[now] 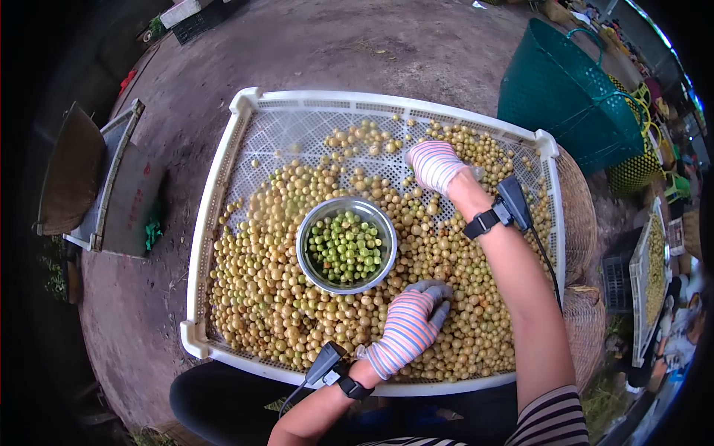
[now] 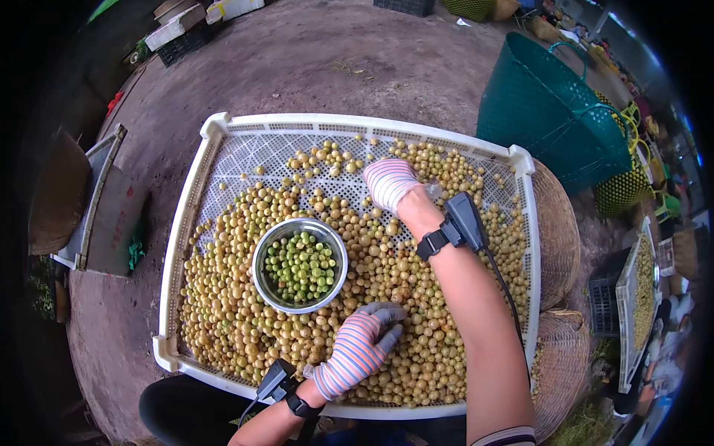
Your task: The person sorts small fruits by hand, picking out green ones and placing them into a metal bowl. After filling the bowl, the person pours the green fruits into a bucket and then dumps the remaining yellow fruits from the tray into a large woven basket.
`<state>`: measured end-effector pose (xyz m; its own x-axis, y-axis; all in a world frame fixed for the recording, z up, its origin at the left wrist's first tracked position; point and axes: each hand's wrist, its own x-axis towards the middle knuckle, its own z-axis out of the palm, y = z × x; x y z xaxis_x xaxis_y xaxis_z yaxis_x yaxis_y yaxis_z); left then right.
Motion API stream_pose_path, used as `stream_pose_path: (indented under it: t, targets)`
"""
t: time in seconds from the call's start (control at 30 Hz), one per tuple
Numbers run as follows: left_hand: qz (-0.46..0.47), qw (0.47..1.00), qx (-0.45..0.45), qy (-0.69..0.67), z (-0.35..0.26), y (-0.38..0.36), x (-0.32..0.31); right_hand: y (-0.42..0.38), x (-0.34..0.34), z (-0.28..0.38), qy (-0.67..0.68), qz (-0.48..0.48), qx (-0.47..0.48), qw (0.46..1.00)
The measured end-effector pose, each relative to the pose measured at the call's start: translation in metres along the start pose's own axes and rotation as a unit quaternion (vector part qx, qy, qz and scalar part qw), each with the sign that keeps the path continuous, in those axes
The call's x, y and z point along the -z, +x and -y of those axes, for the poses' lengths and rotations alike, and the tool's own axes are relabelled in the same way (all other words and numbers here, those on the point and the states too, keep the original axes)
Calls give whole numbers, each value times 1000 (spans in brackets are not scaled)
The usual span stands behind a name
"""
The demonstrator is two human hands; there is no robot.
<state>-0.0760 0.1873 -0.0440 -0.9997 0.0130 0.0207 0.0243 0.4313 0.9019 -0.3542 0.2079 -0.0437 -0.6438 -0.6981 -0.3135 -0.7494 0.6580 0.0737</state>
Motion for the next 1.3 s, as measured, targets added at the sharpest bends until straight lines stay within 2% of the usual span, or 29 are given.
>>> stream_pose_path:
  t: [0.13, 0.23, 0.3, 0.37, 0.43, 0.5, 0.57, 0.6, 0.63, 0.67, 0.7, 0.77, 0.83, 0.9, 0.93, 0.97, 1.03, 1.13, 1.23, 1.3]
  targets:
    - [2, 999, -32, -2, -9, -8, 0, -8, 1, 2, 7, -8, -8, 1000]
    - [20, 999, -32, -13, -24, -22, 4, -25, 7, -7, 97, 4, -78, 992]
    - [26, 999, -26, -9, -27, -34, 7, -34, -18, -28, 289, -108, -110, 945]
    - [29, 999, -30, -15, -33, -44, 21, -47, -34, -38, 477, -101, -29, 873]
    - [-38, 999, -23, -29, -32, -52, 39, -103, -17, -5, 536, -75, 113, 833]
    - [-90, 995, 9, -42, -18, -60, 53, -163, 7, 44, 506, 48, 165, 845]
    - [-116, 992, 28, -34, -22, -65, 73, -206, -3, 95, 483, 104, 278, 824]
    - [-126, 991, 39, -25, -17, -67, 76, -227, -6, 121, 456, 127, 330, 817]
    - [-119, 991, 57, -27, -17, -70, 80, -243, -9, 146, 391, 202, 343, 830]
    - [-113, 992, 51, -7, -15, -73, 83, -257, -30, 167, 319, 124, 431, 835]
    - [-106, 993, 45, 13, -14, -74, 85, -269, -41, 184, 219, 117, 456, 855]
    - [-94, 993, 30, 59, -17, -77, 86, -275, -16, 185, 211, 97, 457, 859]
    - [-81, 993, 20, 80, -14, -81, 85, -253, -6, 164, 154, 148, 421, 882]
    - [-66, 995, 11, 71, -9, -84, 80, -229, 18, 112, 176, 46, 293, 939]
    - [-59, 997, 32, 40, -10, -86, 77, -212, 18, 87, 146, 11, 202, 968]
    - [-55, 997, 23, 50, -7, -87, 74, -190, -4, 59, 178, -28, 109, 978]
    - [-47, 996, 8, 73, 2, -87, 67, -159, -28, 17, 185, -97, 43, 977]
    - [-33, 997, 10, 76, 2, -87, 62, -143, -35, 20, 177, -146, 37, 973]
    - [-22, 997, 4, 76, 3, -83, 58, -117, -47, 30, 55, -50, -13, 997]
    - [-14, 998, 9, 69, -1, -81, 59, -105, -47, 36, 34, -1, -58, 998]
